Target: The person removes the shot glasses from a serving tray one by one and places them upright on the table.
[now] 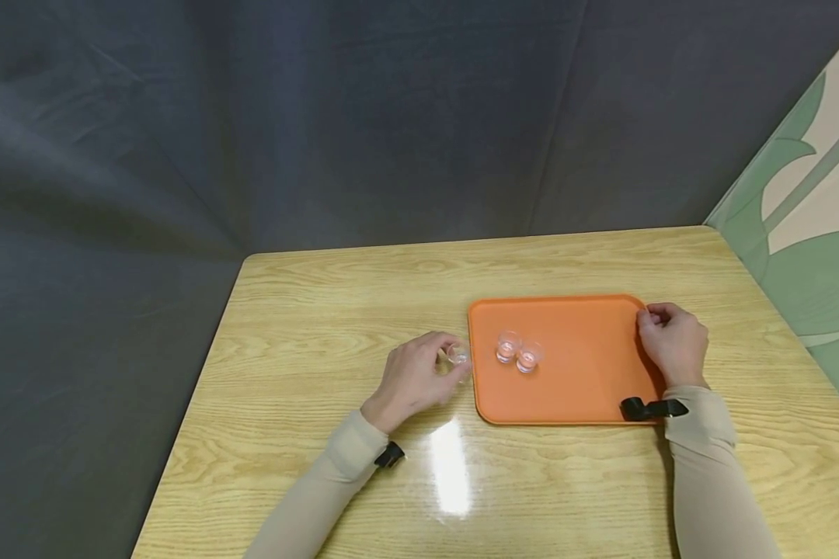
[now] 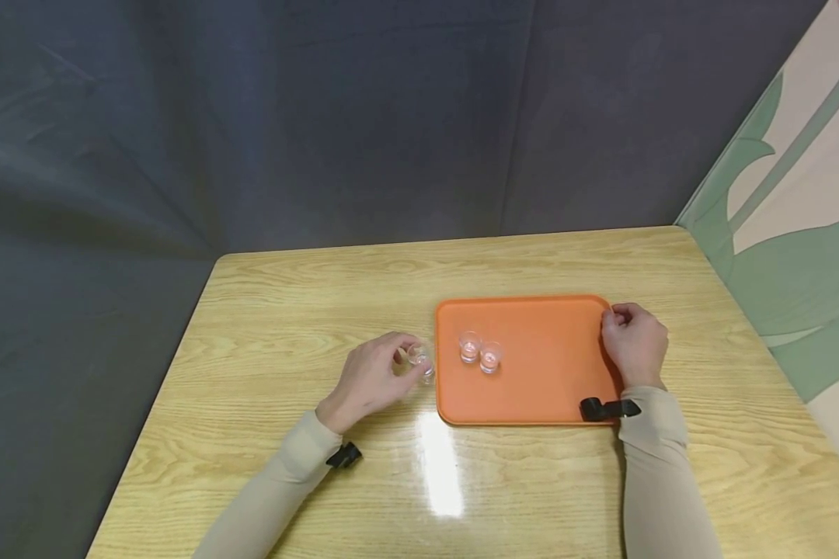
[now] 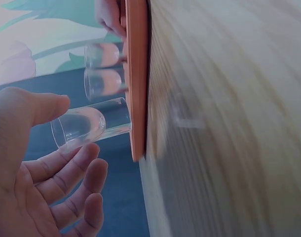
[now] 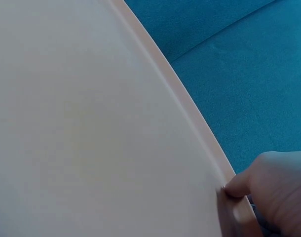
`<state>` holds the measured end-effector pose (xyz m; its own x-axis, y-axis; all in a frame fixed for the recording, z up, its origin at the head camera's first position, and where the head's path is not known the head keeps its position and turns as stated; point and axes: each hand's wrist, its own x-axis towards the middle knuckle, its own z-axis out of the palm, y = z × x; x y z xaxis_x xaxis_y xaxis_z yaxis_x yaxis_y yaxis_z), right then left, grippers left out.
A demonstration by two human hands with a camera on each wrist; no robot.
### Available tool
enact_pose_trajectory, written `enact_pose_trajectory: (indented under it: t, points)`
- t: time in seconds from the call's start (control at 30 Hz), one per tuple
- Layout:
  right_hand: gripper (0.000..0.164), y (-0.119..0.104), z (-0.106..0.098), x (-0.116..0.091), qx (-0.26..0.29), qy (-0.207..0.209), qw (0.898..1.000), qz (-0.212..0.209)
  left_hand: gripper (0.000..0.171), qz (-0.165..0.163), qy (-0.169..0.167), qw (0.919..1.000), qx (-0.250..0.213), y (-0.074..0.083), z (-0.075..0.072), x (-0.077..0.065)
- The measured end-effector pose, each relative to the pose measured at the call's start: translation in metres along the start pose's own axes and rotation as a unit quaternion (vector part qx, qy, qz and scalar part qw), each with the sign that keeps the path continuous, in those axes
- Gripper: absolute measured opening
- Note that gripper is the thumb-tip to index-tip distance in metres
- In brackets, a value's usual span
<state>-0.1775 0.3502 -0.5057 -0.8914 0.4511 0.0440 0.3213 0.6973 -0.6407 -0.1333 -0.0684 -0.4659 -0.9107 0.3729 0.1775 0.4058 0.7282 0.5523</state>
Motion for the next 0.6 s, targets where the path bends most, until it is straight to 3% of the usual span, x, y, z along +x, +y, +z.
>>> enact_pose_trajectory:
  t: [0.27, 0.6]
  points:
    - [0.045, -0.001, -0.001, -0.002, 0.0, -0.002, 1.0, 0.002, 0.038, -0.025, 0.034, 0.9991, 0.011, -0.024, -0.015, -0.012]
    - [0.043, 0.001, 0.001, 0.0, -0.001, 0.011, 1.0, -0.006, 0.038, -0.075, 0.068, 0.9946, 0.025, -0.068, -0.05, -0.027]
